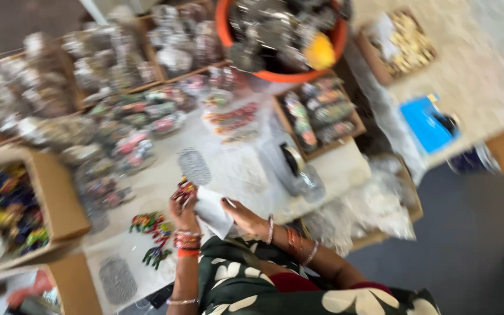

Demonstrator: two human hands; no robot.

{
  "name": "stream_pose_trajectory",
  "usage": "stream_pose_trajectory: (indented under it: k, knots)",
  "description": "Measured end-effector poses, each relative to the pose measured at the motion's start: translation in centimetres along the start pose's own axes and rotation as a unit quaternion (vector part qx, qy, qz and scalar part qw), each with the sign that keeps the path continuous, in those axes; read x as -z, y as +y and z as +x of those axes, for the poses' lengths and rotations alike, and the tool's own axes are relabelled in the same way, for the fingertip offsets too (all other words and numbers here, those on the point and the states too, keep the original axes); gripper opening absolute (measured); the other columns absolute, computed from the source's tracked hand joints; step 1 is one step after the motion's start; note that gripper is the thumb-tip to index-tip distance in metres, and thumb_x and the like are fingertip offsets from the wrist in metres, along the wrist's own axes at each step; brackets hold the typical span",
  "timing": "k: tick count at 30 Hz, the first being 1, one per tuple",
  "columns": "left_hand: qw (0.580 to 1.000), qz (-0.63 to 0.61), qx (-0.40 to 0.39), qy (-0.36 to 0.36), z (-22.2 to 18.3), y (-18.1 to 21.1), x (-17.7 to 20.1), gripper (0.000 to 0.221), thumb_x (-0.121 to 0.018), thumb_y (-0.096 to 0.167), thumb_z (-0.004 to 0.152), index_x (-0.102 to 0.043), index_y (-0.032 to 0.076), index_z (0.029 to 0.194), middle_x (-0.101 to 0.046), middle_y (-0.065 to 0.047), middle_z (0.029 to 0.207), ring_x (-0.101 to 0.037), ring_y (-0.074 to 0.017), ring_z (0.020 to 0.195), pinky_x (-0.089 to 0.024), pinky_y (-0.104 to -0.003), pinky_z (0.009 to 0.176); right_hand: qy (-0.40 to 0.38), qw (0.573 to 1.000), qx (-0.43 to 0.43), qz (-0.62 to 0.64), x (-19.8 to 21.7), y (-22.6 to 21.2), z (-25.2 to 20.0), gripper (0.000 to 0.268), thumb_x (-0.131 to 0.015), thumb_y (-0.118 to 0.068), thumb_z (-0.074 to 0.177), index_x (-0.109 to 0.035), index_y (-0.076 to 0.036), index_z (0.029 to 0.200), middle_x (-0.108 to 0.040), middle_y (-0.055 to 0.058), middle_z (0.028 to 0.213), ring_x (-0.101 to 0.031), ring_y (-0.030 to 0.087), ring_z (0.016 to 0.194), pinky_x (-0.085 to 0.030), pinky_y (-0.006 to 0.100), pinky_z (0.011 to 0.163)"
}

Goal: The person is wrapping small figurines and objects in bubble wrap and paper, then placing them into boxes or groups for shipping.

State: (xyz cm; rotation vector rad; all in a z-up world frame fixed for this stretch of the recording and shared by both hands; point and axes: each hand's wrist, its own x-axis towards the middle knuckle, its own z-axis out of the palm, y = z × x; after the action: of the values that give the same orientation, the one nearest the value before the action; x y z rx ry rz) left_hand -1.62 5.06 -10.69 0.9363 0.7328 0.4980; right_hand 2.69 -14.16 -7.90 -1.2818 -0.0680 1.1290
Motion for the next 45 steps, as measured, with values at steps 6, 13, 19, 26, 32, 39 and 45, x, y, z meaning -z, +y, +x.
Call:
stream_pose_trajectory:
  k: [6,13,19,26,32,39,45]
  knots:
    - [0.991,0.108,0.066,-0.039,-0.7,-0.4,3.2,0.038,-0.072,-0.007,0.087,-0.060,0.003,0.123,-0.069,-0.008,0.109,-0.069,-0.0184,0.091,-0.059,-0.031,0.077,0.202,0.970,0.099,-0.093,5.3,2.4,0.7,0.076,-0.056,-0.051,0.100,-0.031,-0.005,0.156,-0.036,0.022,0.161,-0.035,0.035,0.150,-0.036,0.045,0.119]
    - [0.958,0.273,0.055,-0.062,2.5,-1.5,6.9,0.055,-0.071,-0.006,0.090,-0.049,0.003,0.139,-0.067,-0.014,0.110,-0.069,-0.0208,0.096,-0.060,-0.032,0.079,0.378,0.894,0.140,-0.198,5.6,2.9,-6.9,0.064,-0.060,-0.029,0.102,-0.035,-0.006,0.155,-0.045,0.021,0.156,-0.051,0.038,0.139,-0.044,0.048,0.115]
    - [0.918,0.385,-0.020,-0.093,3.6,-1.0,7.2,0.062,-0.071,-0.005,0.094,-0.039,-0.001,0.147,-0.068,-0.024,0.109,-0.070,-0.0283,0.100,-0.059,-0.038,0.085,0.461,0.876,0.123,-0.068,6.3,9.5,-11.3,0.043,-0.051,-0.009,0.101,-0.052,-0.006,0.144,-0.058,0.016,0.144,-0.062,0.027,0.128,-0.053,0.034,0.105]
    - [0.890,0.427,-0.092,-0.135,4.2,-1.5,8.0,0.060,-0.073,-0.005,0.093,-0.040,-0.005,0.143,-0.064,-0.025,0.122,-0.069,-0.0314,0.106,-0.062,-0.041,0.089,0.559,0.807,0.184,0.040,5.2,13.8,-15.1,0.038,-0.058,-0.003,0.100,-0.057,0.000,0.137,-0.065,0.011,0.133,-0.063,0.019,0.121,-0.051,0.031,0.103]
    - [0.873,0.451,-0.104,-0.155,3.9,-0.7,7.1,0.060,-0.074,-0.003,0.096,-0.038,-0.005,0.144,-0.064,-0.027,0.121,-0.069,-0.0320,0.109,-0.062,-0.041,0.090,0.642,0.757,0.122,0.020,5.3,15.6,-18.3,0.037,-0.064,-0.003,0.096,-0.061,-0.001,0.133,-0.068,0.012,0.129,-0.065,0.021,0.116,-0.053,0.033,0.099]
    - [0.862,0.482,-0.089,-0.131,3.5,0.5,6.1,0.066,-0.072,0.000,0.094,-0.033,-0.002,0.146,-0.055,-0.028,0.127,-0.061,-0.0340,0.113,-0.058,-0.046,0.094,0.723,0.687,0.074,-0.019,15.9,12.4,-22.6,0.070,-0.072,-0.008,0.084,-0.043,-0.005,0.148,-0.050,0.014,0.146,-0.056,0.028,0.129,-0.056,0.042,0.101]
    - [0.692,0.678,-0.242,-0.057,0.7,0.8,5.1,0.080,-0.084,0.014,0.089,-0.035,0.007,0.152,-0.043,-0.026,0.141,-0.041,-0.0377,0.128,-0.035,-0.062,0.107,0.728,0.615,0.072,-0.296,24.9,8.7,-24.3,0.099,-0.082,-0.013,0.080,-0.024,-0.002,0.160,-0.034,0.023,0.158,-0.029,0.042,0.148,-0.023,0.051,0.123]
